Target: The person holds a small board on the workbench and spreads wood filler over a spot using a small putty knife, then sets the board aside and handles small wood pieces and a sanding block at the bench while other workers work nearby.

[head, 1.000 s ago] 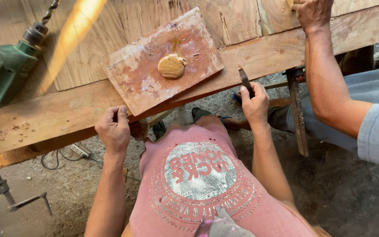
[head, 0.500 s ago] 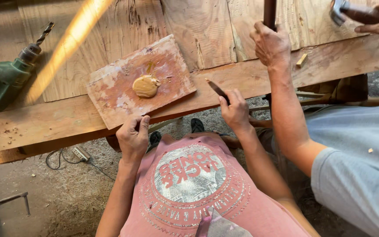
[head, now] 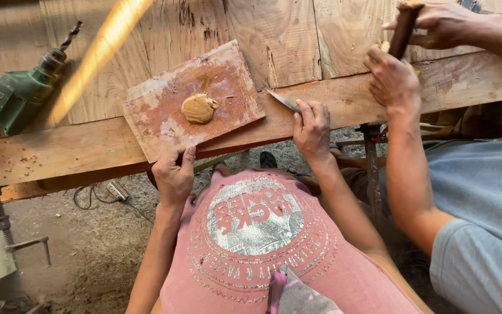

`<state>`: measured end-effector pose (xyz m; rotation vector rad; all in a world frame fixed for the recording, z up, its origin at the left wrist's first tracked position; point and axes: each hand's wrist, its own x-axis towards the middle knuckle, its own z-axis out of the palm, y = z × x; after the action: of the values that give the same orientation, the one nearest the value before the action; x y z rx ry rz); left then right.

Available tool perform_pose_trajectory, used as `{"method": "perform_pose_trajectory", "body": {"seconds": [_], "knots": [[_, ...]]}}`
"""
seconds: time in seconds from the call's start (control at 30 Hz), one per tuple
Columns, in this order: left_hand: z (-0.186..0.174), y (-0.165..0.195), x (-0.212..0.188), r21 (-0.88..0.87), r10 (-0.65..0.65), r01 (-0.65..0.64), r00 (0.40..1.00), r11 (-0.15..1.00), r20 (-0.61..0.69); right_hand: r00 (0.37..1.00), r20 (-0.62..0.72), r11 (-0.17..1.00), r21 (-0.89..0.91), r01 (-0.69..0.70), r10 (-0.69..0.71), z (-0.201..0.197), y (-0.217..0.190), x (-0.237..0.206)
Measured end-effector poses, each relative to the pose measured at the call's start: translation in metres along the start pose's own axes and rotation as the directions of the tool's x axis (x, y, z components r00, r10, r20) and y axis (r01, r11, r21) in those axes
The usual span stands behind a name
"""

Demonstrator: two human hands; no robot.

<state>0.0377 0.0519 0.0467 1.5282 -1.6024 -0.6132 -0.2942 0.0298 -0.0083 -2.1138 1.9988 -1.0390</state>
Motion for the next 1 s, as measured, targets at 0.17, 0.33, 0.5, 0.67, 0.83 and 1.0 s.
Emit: {"method": "perform_pose_trajectory", "body": {"seconds": [0.17, 0.33, 0.5, 0.67, 0.83, 1.0], "knots": [[0.006, -0.008, 0.006, -0.062, 0.031, -0.028, 0.998, 0.998, 0.045, 1.000, -0.030, 0.997, -0.080, -0.008, 0.005, 0.002, -0.004, -0.013], [0.008, -0.015, 0.014, -0.050, 0.045, -0.041, 0.996, 0.998, 0.080, 0.998, -0.038, 0.995, -0.084, -0.047, 0.044, 0.000, -0.008, -0.018], [0.004, -0.023, 0.019, -0.043, 0.073, -0.070, 0.993, 0.997, 0.091, 0.997, -0.065, 0.993, -0.109, -0.036, 0.029, -0.004, -0.013, -0.022], [0.001, -0.027, 0.019, -0.087, 0.060, -0.052, 0.994, 0.995, 0.094, 0.995, -0.086, 0.995, -0.085, -0.057, 0.049, -0.001, -0.011, -0.028], [-0.003, -0.029, 0.019, -0.102, 0.064, -0.054, 0.993, 0.993, 0.098, 0.990, -0.098, 0.987, -0.112, -0.114, 0.103, 0.003, 0.008, -0.028], [-0.007, -0.031, 0.020, -0.101, 0.044, -0.034, 0.994, 0.994, 0.103, 0.959, -0.158, 0.963, -0.099, -0.251, 0.233, 0.005, 0.038, -0.011]]}}
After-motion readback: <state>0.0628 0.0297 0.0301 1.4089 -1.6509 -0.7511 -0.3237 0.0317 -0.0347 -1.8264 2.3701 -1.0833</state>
